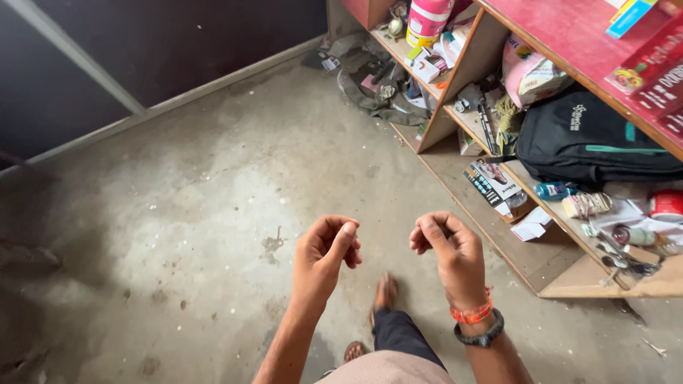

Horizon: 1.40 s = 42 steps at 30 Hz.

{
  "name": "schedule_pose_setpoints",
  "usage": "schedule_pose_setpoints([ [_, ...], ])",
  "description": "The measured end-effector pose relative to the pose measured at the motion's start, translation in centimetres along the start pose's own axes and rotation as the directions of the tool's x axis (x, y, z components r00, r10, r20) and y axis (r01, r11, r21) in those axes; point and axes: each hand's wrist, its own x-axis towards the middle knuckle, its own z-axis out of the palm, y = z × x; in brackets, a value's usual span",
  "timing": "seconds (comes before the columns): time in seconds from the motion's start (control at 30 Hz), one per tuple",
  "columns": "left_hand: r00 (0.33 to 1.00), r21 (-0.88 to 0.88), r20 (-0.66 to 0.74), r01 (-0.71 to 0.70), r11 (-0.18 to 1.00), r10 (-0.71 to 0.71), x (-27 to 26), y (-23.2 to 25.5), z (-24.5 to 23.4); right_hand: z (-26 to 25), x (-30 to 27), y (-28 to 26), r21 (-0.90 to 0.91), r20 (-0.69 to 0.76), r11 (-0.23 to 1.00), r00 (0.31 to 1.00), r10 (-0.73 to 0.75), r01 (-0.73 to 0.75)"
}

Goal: The person picks up medicine bottles from a counter by hand and places them onto shelves in a storage room. They move between the counter and the shelving unit multiple times to organize the pharmaceutical products on the shelves.

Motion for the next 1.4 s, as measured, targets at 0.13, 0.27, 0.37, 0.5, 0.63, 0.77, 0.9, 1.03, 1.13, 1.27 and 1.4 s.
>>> schedule_pose_setpoints([
  [0.13,1.000,-0.002,0.012,-0.009,1.000,0.009,10.9,-0.9,1.1,0.0,11.3,1.8,0.024,0.002,0.999,0.999,-0.045,0.044],
  [0.27,1.000,0.045,-0.012,-0.023,0.999,0.024,22.2,-0.3,2.2,0.3,23.4,2.6,0.082,0.012,0.994,0.998,-0.067,0.066],
  [0.37,1.000,0.086,-0.021,0.021,0.996,-0.019,29.6,1.4,3.6,1.2,31.8,1.8,0.052,0.040,0.997,0.998,-0.050,0.048],
  [0.5,0.999,0.127,-0.043,0.015,0.992,-0.009,38.2,2.9,4.0,2.8,42.7,1.3,0.077,0.095,0.997,0.995,-0.023,0.016],
  [0.63,0.994,0.105,-0.107,0.033,0.994,-0.022,47.1,3.6,3.2,4.5,51.7,1.5,0.067,0.136,0.998,0.991,-0.010,0.001],
  [0.77,0.999,0.040,-0.051,0.016,0.999,-0.013,57.5,3.0,1.9,5.3,61.5,3.4,0.032,0.084,0.999,0.996,-0.004,0.002],
  [0.9,0.999,0.038,-0.032,0.020,0.999,-0.018,69.8,3.5,0.5,6.6,71.8,5.1,0.060,0.007,0.998,1.000,-0.026,0.026],
  [1.03,0.999,0.099,0.040,0.029,0.995,-0.033,82.2,7.0,0.6,7.8,81.5,3.5,0.058,-0.116,0.995,0.990,-0.076,0.083],
  [1.13,0.987,0.107,0.161,0.002,0.994,-0.019,91.8,8.9,1.8,7.3,88.2,2.1,0.066,-0.220,0.991,0.970,-0.101,0.118],
  [1.27,0.927,0.078,0.375,-0.060,0.995,0.027,102.0,9.2,4.5,5.8,94.1,1.1,-0.017,-0.372,0.988,0.916,-0.152,0.157],
  [1.4,0.876,0.017,0.483,0.004,1.000,-0.012,110.2,8.1,9.5,3.0,100.0,1.1,-0.032,-0.509,0.993,0.853,-0.116,0.116],
])
